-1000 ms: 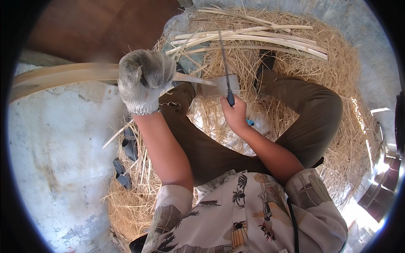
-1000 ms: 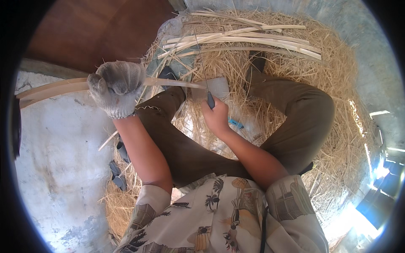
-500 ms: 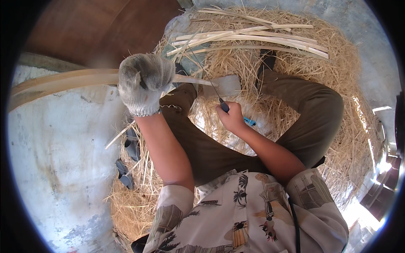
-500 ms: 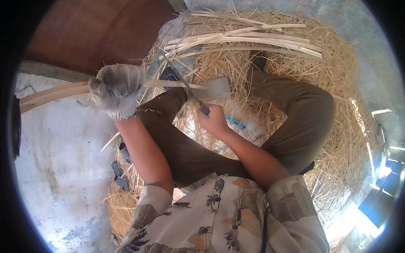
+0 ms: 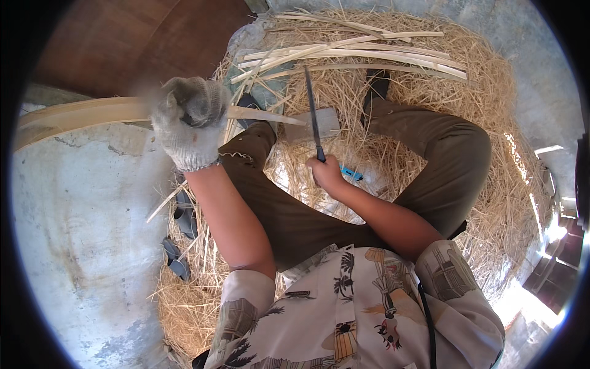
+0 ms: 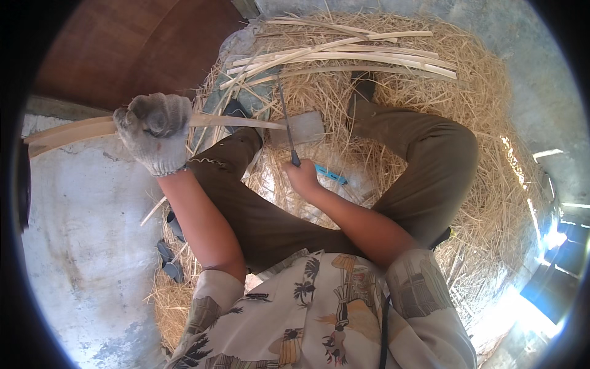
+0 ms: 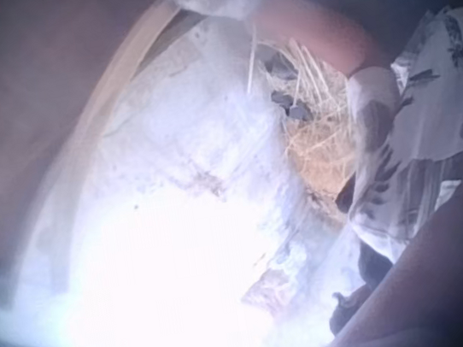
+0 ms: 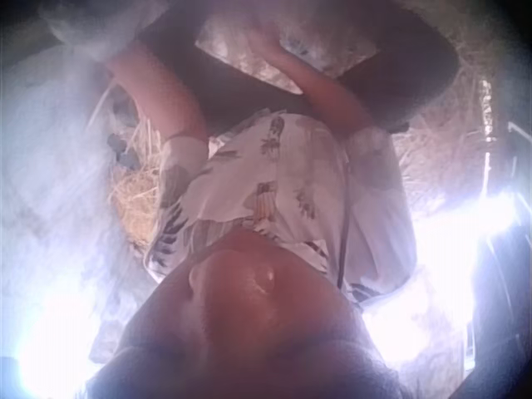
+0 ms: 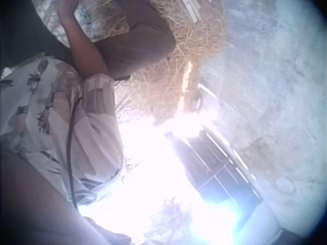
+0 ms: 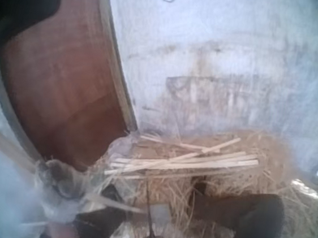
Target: The person sits on a straw-covered floor and uses a knife to split a long piece of bamboo into thin strips. They hold the bamboo with a gloved hand and carefully shave the material, creating fine slivers that fall onto the pile of straw below.
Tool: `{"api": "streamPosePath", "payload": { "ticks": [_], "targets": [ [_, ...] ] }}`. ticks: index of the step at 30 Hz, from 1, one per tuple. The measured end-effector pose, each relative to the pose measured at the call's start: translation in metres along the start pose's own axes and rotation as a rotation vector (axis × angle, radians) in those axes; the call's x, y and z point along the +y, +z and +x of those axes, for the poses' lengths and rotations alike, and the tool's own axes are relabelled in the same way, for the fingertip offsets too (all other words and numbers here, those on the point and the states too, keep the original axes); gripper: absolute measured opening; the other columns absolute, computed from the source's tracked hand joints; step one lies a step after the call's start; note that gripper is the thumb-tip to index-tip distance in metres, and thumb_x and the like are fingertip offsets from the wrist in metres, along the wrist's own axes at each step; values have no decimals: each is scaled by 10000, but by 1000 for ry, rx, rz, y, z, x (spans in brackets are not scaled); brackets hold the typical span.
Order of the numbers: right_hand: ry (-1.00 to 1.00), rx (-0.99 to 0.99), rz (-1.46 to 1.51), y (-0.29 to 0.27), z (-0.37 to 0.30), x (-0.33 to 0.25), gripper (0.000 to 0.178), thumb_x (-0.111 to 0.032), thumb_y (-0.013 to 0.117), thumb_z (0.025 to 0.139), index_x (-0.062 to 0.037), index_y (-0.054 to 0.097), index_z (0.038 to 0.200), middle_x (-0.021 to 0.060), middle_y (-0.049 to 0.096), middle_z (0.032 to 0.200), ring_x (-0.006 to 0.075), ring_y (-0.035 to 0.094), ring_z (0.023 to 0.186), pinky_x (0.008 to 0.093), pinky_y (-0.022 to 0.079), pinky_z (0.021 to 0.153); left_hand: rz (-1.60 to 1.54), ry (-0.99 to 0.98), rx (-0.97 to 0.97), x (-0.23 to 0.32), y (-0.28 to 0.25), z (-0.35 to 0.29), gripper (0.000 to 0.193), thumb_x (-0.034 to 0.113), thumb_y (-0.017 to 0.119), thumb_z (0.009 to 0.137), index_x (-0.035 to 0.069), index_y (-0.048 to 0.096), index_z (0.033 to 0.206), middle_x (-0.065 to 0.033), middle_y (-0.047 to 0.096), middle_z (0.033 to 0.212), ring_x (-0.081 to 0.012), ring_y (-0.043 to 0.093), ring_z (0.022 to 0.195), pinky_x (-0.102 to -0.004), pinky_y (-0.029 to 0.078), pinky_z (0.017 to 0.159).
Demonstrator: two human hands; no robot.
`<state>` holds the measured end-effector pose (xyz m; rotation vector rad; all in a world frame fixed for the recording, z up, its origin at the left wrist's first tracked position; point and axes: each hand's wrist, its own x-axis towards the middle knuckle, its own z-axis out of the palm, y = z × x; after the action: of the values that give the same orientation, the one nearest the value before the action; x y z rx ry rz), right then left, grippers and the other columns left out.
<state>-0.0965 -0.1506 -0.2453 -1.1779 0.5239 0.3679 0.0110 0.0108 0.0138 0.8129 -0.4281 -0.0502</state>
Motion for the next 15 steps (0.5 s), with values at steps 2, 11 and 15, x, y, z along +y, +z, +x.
{"api": "streamPosePath", "payload": {
  "ticks": [2, 11, 15],
  "targets": [
    [626, -157, 138, -8, 15, 1, 373, -131, 621, 821, -166, 321, 603, -36, 274, 522, 117, 267, 381, 323, 190, 381, 1, -3, -22, 3, -5, 1, 282, 300, 743, 782, 71, 580, 795, -83, 468, 668, -220, 389, 564, -346, 322, 536],
    [-227, 179, 303, 3, 0, -33, 297, -162, 653, 864, -93, 467, 644, -8, 417, 496, 129, 398, 396, 321, 283, 388, 4, 52, -37, 0, -1, 0, 297, 292, 711, 861, 63, 552, 756, -70, 450, 634, -207, 371, 534, -354, 283, 497],
    [-8, 33, 132, -5, 15, 18, 270, -160, 652, 841, -77, 496, 637, -4, 453, 525, 118, 415, 420, 338, 291, 404, 98, 7, -293, 0, -2, 5, 360, 342, 689, 884, 56, 535, 730, -60, 433, 601, -202, 380, 534, -362, 280, 501]
  ]
}}
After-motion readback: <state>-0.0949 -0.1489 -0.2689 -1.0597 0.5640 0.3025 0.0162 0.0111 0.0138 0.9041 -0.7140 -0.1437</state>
